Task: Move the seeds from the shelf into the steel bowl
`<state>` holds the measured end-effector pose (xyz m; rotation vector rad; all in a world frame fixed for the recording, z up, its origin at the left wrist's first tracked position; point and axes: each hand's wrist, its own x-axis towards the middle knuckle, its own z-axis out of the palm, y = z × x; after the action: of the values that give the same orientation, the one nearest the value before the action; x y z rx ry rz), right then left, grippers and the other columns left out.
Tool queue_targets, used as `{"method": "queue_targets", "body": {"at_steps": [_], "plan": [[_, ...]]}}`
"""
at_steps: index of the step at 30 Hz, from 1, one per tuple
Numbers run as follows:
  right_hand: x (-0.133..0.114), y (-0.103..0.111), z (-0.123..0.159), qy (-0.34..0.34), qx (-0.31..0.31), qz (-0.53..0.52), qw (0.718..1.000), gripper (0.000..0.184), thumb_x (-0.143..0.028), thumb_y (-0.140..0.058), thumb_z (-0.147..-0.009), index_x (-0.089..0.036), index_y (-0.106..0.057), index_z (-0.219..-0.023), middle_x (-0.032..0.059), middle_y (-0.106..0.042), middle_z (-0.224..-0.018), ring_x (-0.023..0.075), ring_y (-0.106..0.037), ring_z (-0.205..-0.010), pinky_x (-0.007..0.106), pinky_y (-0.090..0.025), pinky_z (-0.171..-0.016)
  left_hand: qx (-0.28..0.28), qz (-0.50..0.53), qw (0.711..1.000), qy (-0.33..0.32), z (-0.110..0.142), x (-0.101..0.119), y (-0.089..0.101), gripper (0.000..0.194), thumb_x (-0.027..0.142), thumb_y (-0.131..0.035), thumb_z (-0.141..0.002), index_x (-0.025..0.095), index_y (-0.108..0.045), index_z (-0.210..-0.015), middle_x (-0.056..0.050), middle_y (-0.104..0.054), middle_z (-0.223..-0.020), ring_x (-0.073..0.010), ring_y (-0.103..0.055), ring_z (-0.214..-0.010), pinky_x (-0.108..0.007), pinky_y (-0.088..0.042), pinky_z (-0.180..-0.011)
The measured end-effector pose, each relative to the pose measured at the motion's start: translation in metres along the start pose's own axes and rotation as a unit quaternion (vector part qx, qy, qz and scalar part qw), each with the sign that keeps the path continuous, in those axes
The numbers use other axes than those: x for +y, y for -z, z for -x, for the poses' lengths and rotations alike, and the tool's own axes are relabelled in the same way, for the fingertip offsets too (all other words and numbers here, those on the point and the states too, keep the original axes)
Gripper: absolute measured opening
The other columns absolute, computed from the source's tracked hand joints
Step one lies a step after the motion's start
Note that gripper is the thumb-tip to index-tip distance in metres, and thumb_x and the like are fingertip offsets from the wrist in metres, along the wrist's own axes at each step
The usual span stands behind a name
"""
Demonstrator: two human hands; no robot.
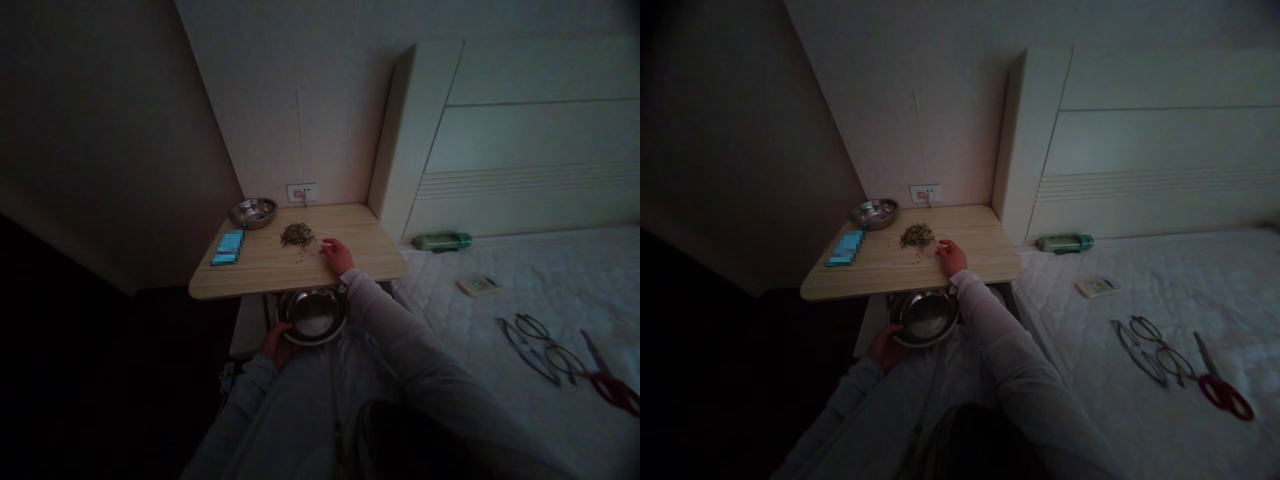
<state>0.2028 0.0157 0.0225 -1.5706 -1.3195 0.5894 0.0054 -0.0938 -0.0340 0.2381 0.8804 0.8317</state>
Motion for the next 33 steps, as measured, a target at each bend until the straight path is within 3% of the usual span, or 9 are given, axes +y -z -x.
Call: {"method": "queue_targets", "body": {"at_steps": [8, 33], "plan": [[0.001, -0.014, -0.014, 0.008, -0.011, 0.067, 0.998, 0.026, -0.029, -0.044, -0.077, -0.023, -0.053, -0.100, -0.0004, -0.065, -0.078, 0.0130, -0.057, -0.074, 0.026, -0.041, -0.070, 0.010, 0.002, 1.000, -0.017, 0.009, -0.001, -0.004, 0.023, 0.008, -0.045, -0.068, 0.013, -0.056, -0.087, -0.006, -0.067, -0.073, -0.0231, -0.057, -0.093, -0.036, -0.045, -0.080], [0.000, -0.009, -0.002, 0.057, -0.107, 0.019, 0.992, 0.023, -0.024, -0.048, -0.075, -0.020, -0.055, -0.097, -0.0001, -0.066, -0.074, 0.0115, -0.058, -0.070, 0.026, -0.043, -0.071, 0.022, -0.007, 1.000, -0.020, 0.010, 0.000, -0.004, 0.017, 0.010, -0.042, -0.071, 0.011, -0.058, -0.077, -0.005, -0.066, -0.067, -0.0204, -0.060, -0.082, -0.034, -0.047, -0.076]]}}
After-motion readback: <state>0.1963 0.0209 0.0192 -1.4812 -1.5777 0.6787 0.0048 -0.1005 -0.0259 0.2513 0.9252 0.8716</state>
